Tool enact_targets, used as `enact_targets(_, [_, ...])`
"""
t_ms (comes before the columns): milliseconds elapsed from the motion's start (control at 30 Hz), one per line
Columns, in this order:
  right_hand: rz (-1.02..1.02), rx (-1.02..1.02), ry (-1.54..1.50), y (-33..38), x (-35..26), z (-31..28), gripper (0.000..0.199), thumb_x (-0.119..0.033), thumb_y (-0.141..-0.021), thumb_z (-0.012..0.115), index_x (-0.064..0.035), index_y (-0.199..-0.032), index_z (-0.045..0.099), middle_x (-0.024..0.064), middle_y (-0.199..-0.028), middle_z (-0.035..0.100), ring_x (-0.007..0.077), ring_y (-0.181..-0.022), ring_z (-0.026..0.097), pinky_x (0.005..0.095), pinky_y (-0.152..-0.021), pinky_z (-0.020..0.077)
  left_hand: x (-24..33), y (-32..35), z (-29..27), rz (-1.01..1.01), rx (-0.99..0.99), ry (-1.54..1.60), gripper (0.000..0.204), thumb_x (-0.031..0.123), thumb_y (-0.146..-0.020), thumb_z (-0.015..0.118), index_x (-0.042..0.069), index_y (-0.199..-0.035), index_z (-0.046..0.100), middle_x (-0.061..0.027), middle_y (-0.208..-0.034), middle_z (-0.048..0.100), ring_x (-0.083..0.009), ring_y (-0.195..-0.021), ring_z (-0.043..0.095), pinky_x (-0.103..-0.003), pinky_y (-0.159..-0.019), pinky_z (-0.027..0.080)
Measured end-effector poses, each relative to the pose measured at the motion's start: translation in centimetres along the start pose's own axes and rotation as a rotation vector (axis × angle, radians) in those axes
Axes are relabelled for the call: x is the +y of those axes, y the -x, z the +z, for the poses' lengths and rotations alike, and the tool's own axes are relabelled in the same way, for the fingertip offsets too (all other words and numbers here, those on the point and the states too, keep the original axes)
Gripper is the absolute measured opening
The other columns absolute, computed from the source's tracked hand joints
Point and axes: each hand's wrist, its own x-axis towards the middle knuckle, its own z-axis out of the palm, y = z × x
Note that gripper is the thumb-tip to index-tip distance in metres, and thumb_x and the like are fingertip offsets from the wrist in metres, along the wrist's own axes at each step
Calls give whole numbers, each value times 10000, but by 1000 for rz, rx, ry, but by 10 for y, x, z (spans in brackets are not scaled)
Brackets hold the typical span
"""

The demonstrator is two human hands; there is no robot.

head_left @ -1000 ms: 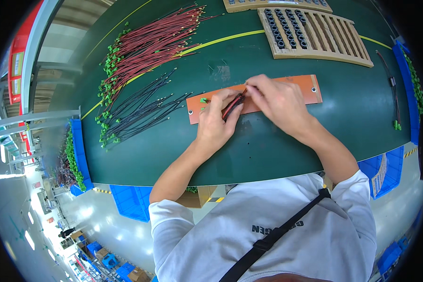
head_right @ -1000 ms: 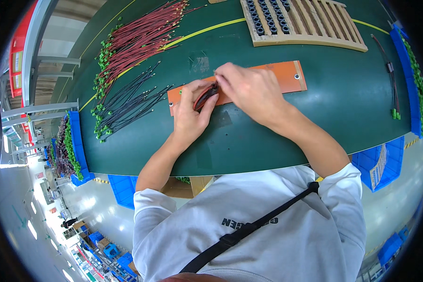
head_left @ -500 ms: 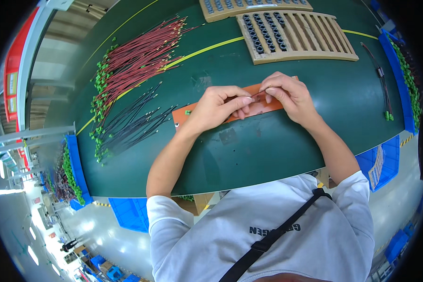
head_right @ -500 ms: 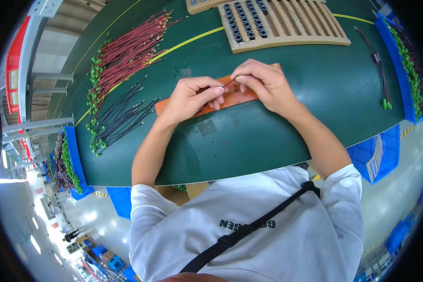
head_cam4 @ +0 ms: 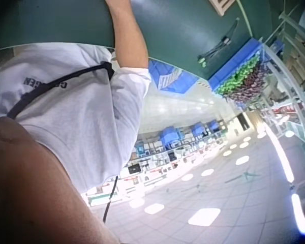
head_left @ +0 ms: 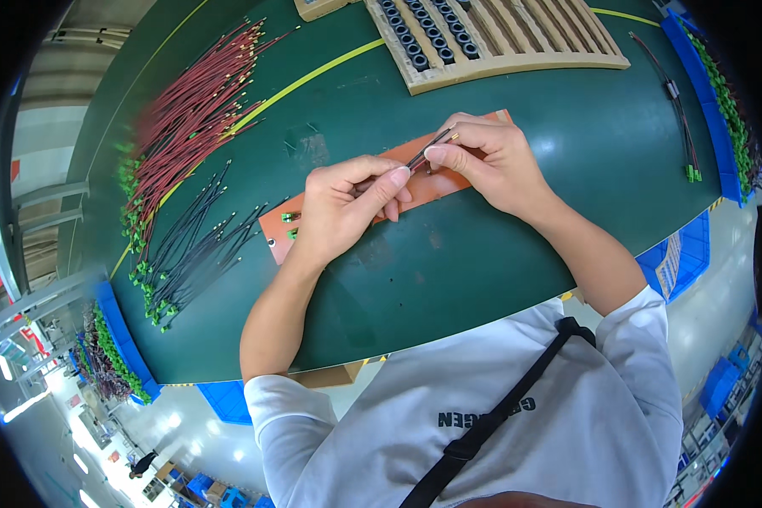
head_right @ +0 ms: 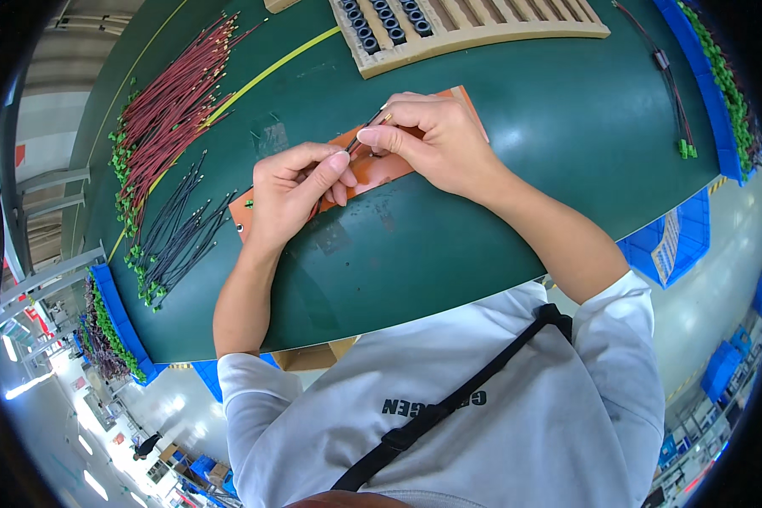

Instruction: The person assembles wire harnesses by inserting red and black wires into green plastic connectors and securing them with a black heat shrink tube. They use a small metal tool to manipulate the wires and connectors on a green workbench, placing the finished units into a wooden rack.

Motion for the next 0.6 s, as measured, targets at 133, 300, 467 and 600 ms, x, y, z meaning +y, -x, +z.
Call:
enact_targets(133, [-21, 8, -2, -2, 1, 2, 193, -143, -950, 742, 21, -849, 753, 80, -763, 708, 132, -693, 642, 283, -636, 511, 1, -1, -6, 1, -43, 8, 164, 84, -1015, 669, -57, -1059, 741, -115, -855, 736, -138, -671, 671, -259, -595, 533])
enact_targets(300, [25, 5, -3, -3, -2, 2, 225, -156, -945, 750, 24, -810, 744, 75, -738, 709, 132, -689, 640, 282, -622, 503, 3, 0, -10, 6, -77, 6, 168, 68, -1012, 664, -75, -1066, 734, -132, -878, 735, -157, -698, 681, -280, -633, 555])
enact_targets(467, [-4, 0, 27, -4, -3, 0, 229, -164, -939, 759, 17, -799, 755, 68, -709, 710, 139, -691, 653, 287, -627, 510, 4, -1, -11, 8, -111, 12, 164, 60, -1011, 661, -77, -1065, 734, -131, -874, 735, -156, -710, 684, -281, -650, 560])
enact_targets(600, [47, 2, 8, -3, -1, -1, 211, -170, -940, 760, 11, -833, 770, 65, -735, 720, 131, -723, 674, 276, -661, 531, 4, -2, -11, 10, -116, -17, 169, 72, -1018, 658, -64, -1086, 733, -114, -841, 727, -134, -687, 673, -255, -613, 534])
